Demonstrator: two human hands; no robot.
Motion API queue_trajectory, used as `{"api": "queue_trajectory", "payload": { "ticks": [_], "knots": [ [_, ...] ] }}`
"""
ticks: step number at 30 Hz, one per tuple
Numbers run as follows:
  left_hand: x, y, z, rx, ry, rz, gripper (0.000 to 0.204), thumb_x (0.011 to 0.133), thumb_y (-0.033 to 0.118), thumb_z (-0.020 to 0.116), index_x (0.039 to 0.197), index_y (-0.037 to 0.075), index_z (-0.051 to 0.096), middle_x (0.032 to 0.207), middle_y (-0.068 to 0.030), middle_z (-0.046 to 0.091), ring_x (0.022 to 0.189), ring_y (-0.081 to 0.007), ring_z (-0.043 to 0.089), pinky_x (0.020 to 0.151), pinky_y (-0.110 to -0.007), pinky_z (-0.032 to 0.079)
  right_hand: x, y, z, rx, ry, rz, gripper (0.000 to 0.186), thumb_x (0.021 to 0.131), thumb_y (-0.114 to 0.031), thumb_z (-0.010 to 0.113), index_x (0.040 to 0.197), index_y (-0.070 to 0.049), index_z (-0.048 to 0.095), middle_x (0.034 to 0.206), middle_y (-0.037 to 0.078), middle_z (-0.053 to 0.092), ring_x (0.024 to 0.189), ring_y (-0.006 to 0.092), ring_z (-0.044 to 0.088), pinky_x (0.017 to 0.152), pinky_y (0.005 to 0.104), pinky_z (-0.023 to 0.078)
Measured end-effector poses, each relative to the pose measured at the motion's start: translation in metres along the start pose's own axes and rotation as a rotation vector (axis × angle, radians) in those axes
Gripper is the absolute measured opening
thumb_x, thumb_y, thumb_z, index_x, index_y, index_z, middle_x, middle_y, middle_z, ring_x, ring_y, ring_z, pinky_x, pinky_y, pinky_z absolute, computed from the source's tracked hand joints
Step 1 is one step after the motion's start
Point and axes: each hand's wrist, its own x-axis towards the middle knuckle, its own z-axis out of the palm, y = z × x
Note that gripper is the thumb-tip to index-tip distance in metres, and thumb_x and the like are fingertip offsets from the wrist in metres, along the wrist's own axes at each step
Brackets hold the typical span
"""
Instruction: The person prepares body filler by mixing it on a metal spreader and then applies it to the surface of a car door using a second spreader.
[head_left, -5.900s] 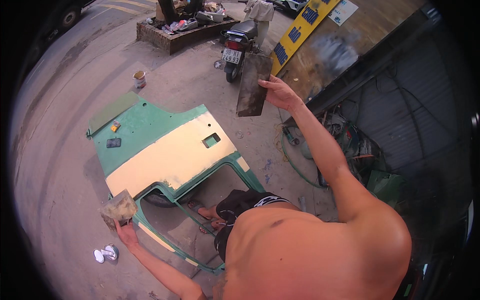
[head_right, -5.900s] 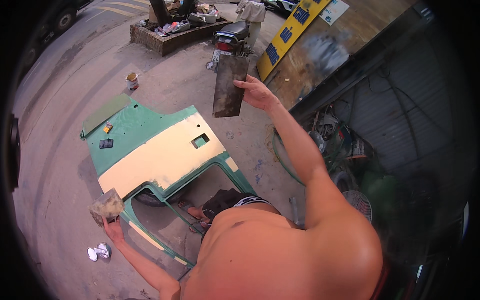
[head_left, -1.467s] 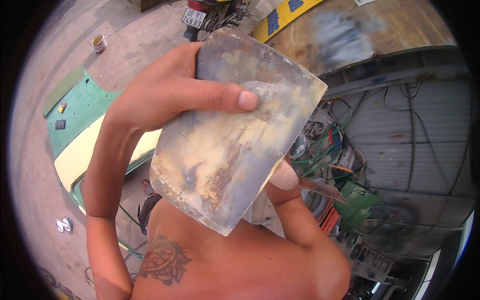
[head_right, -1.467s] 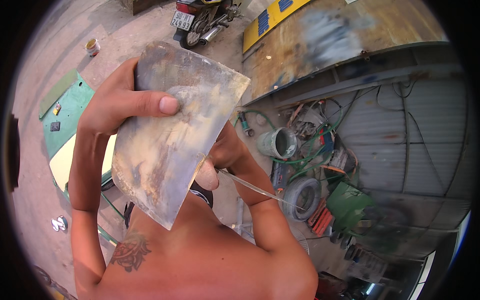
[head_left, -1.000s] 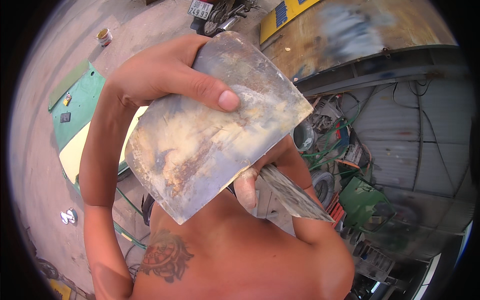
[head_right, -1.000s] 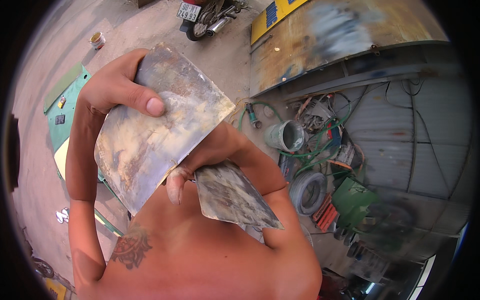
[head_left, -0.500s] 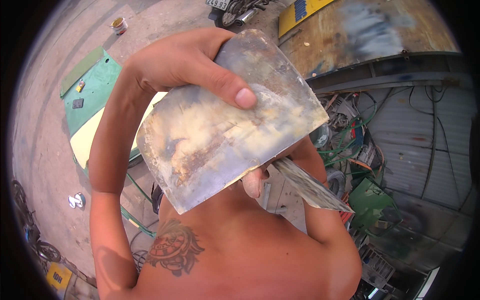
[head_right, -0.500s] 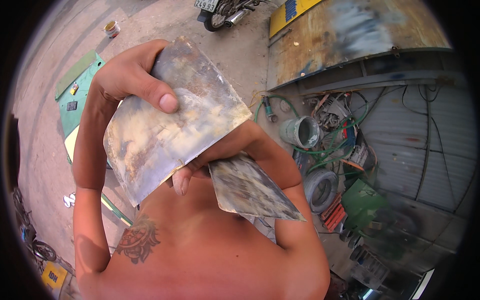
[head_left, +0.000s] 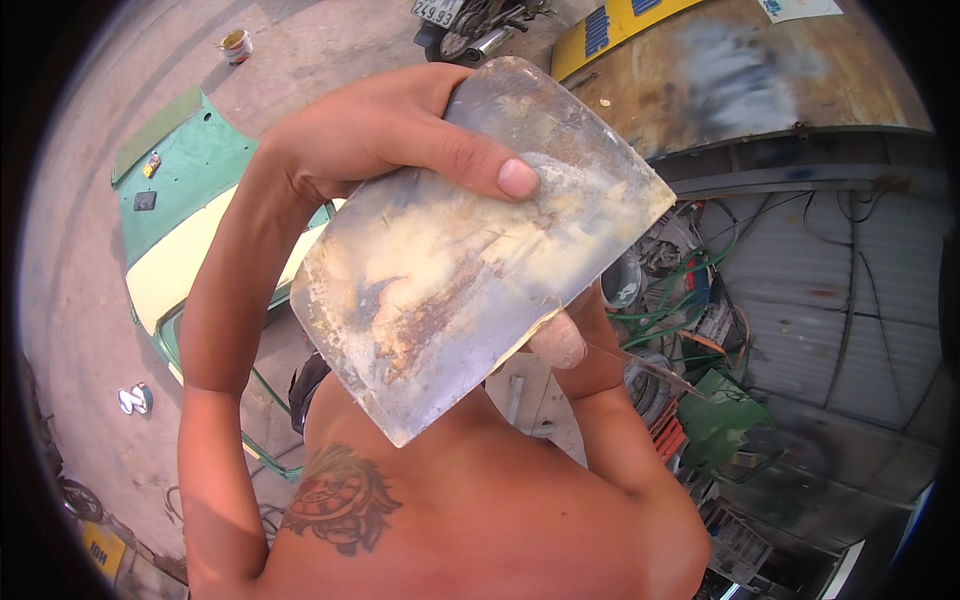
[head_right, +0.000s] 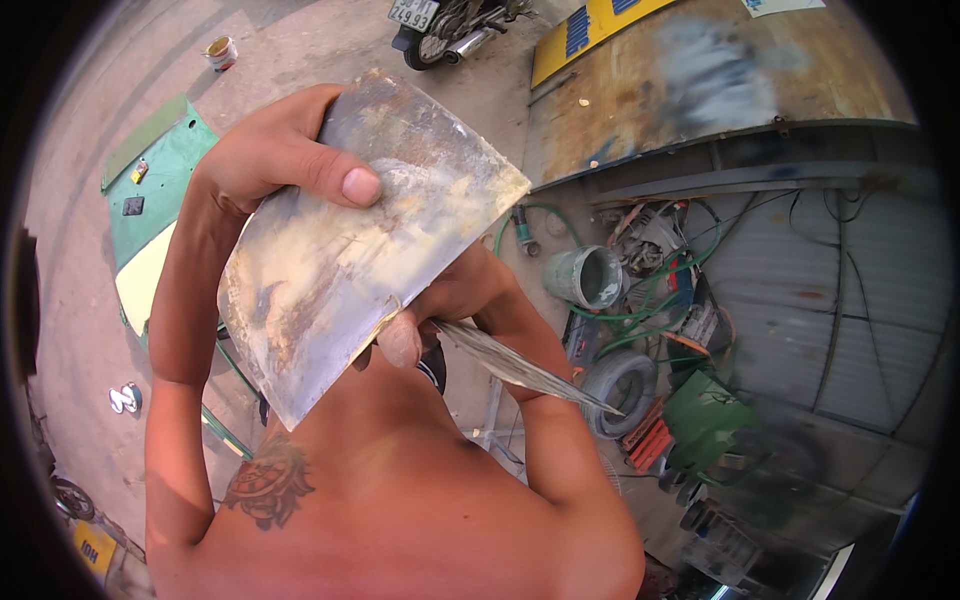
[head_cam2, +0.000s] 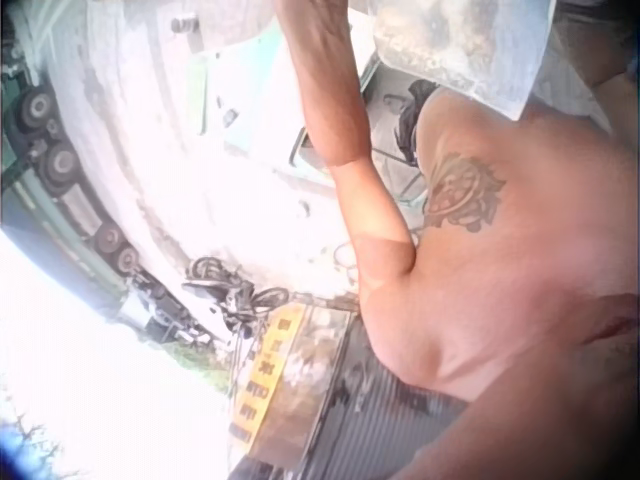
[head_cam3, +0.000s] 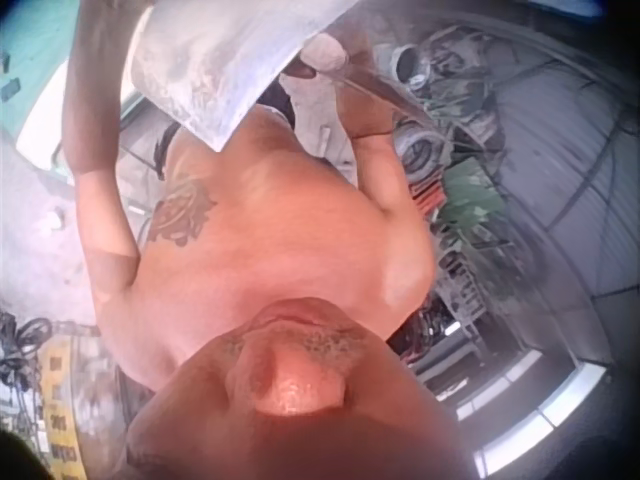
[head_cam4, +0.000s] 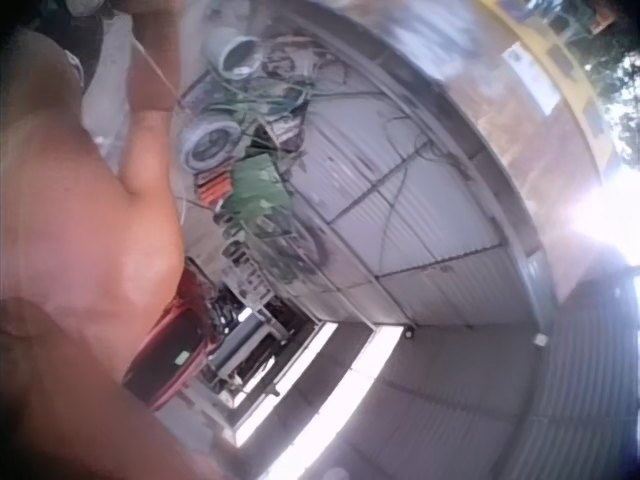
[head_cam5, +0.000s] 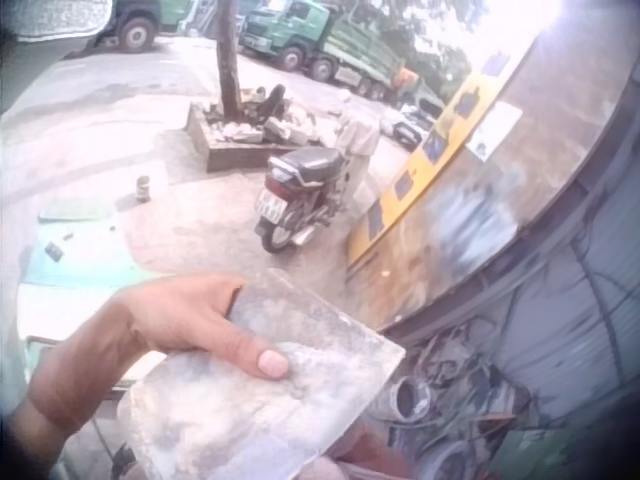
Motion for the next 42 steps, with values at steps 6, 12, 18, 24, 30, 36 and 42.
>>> {"api": "queue_trajectory", "payload": {
  "ticks": [6, 12, 18, 24, 30, 36, 42],
  "knots": [
    [-0.002, 0.000, 0.005, -0.022, 0.214, 0.123, 0.056, 0.076, 0.030, 0.078, 0.115, -0.005, 0.059, 0.101, -0.0114, 0.067, 0.085, -0.0147, 0.066, 0.075, -0.027, 0.053, 0.004, 0.006, 0.003, 0.020, 0.027, 0.016, 0.074, 0.077, -0.052, 0.050, 0.129, 0.001, 0.049, 0.117, 0.011, 0.061, 0.103, 0.0188, 0.061, 0.087, 0.0351, 0.050],
    [0.000, -0.002, 0.027, -0.113, 0.321, 0.215, 0.055, 0.077, 0.030, 0.077, 0.115, -0.005, 0.059, 0.100, -0.0120, 0.067, 0.086, -0.0155, 0.066, 0.076, -0.028, 0.053, 0.001, 0.022, 0.018, 0.047, 0.044, 0.020, 0.079, 0.078, -0.058, 0.046, 0.129, 0.001, 0.049, 0.117, 0.012, 0.061, 0.103, 0.0187, 0.061, 0.086, 0.0349, 0.051],
    [-0.010, -0.001, 0.019, -0.040, 0.415, 0.205, 0.055, 0.077, 0.028, 0.078, 0.116, -0.004, 0.058, 0.099, -0.0118, 0.067, 0.083, -0.0158, 0.066, 0.074, -0.028, 0.053, 0.004, 0.040, 0.031, 0.087, 0.069, 0.019, 0.083, 0.079, -0.065, 0.041, 0.129, 0.001, 0.049, 0.116, 0.012, 0.061, 0.102, 0.0186, 0.061, 0.085, 0.0347, 0.051],
    [-0.005, -0.013, 0.019, -0.147, 0.329, 0.155, 0.050, 0.080, 0.028, 0.075, 0.115, -0.004, 0.058, 0.096, -0.0110, 0.068, 0.082, -0.0143, 0.066, 0.071, -0.028, 0.055, 0.003, 0.028, 0.038, 0.099, 0.179, 0.040, 0.089, 0.079, -0.071, 0.036, 0.129, 0.001, 0.048, 0.116, 0.013, 0.061, 0.102, 0.0186, 0.062, 0.085, 0.0345, 0.052],
    [0.004, -0.026, 0.027, -0.244, 0.303, 0.156, 0.049, 0.084, 0.028, 0.072, 0.117, -0.005, 0.056, 0.096, -0.0097, 0.067, 0.080, -0.0135, 0.067, 0.070, -0.028, 0.056, 0.003, -0.010, 0.044, 0.104, 0.419, 0.091, 0.094, 0.080, -0.077, 0.031, 0.130, 0.001, 0.048, 0.116, 0.014, 0.061, 0.101, 0.0185, 0.062, 0.084, 0.0343, 0.052],
    [0.026, -0.070, 0.015, -0.515, 0.571, 0.174, 0.050, 0.089, 0.034, 0.066, 0.117, -0.005, 0.055, 0.109, -0.0139, 0.064, 0.096, -0.0177, 0.065, 0.085, -0.032, 0.052, 0.003, -0.001, 0.003, 0.134, 0.692, 0.188, 0.100, 0.080, -0.083, 0.027, 0.130, 0.001, 0.048, 0.115, 0.014, 0.061, 0.100, 0.0185, 0.062, 0.083, 0.0340, 0.053],
    [0.025, -0.130, -0.030, -0.479, 0.764, 0.201, 0.049, 0.097, 0.036, 0.053, 0.128, -0.001, 0.046, 0.119, -0.0128, 0.058, 0.104, -0.0220, 0.060, 0.089, -0.040, 0.050, -0.157, 0.145, -0.190, -0.500, 1.392, 0.604, 0.087, 0.086, -0.076, 0.038, 0.108, 0.005, 0.064, 0.103, 0.013, 0.067, 0.099, 0.0198, 0.062, 0.088, 0.0360, 0.048]
  ]
}}
